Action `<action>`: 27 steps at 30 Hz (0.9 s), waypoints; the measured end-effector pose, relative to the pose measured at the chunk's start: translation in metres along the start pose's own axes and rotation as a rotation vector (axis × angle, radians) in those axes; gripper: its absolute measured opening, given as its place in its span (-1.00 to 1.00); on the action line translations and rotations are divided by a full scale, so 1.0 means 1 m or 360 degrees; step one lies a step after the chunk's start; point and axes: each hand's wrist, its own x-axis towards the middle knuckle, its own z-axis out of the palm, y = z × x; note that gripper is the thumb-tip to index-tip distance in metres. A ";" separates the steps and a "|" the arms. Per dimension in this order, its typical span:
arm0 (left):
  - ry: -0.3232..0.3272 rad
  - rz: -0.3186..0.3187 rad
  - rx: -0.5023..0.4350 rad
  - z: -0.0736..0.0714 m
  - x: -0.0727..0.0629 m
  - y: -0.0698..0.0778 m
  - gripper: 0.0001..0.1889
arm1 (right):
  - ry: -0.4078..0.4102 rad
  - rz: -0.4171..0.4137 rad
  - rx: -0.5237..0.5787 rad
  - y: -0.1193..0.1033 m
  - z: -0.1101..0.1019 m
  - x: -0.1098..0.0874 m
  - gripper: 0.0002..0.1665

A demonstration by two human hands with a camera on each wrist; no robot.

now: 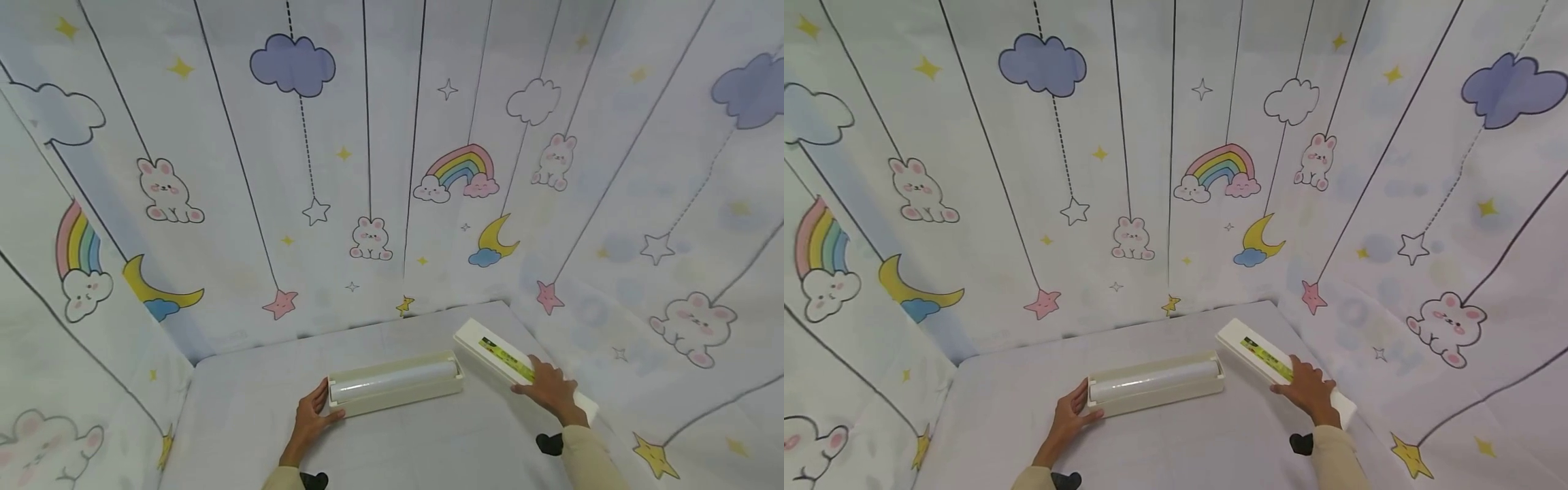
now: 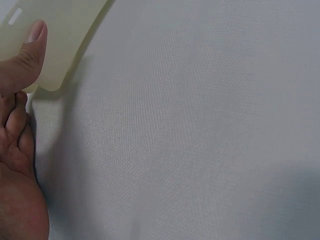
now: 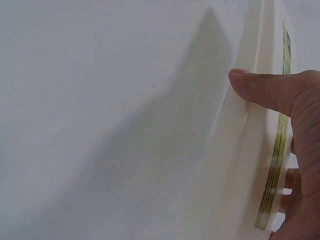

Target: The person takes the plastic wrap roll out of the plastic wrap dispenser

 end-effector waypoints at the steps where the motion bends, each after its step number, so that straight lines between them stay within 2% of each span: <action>1: -0.0003 -0.0002 0.0004 0.001 0.000 0.000 0.02 | -0.0002 0.0007 0.0003 0.002 0.001 -0.001 0.23; 17: -0.0008 0.0000 -0.0058 0.003 0.002 0.001 0.02 | -0.0057 0.0073 0.0040 0.022 0.021 -0.005 0.28; 24: -0.0001 0.0025 -0.0049 0.002 0.001 0.000 0.03 | -0.0099 0.0126 0.0059 0.027 0.032 -0.005 0.29; 27: 0.0008 0.0066 -0.0030 0.001 0.001 -0.005 0.03 | -0.0105 0.0128 0.0070 0.025 0.036 -0.006 0.27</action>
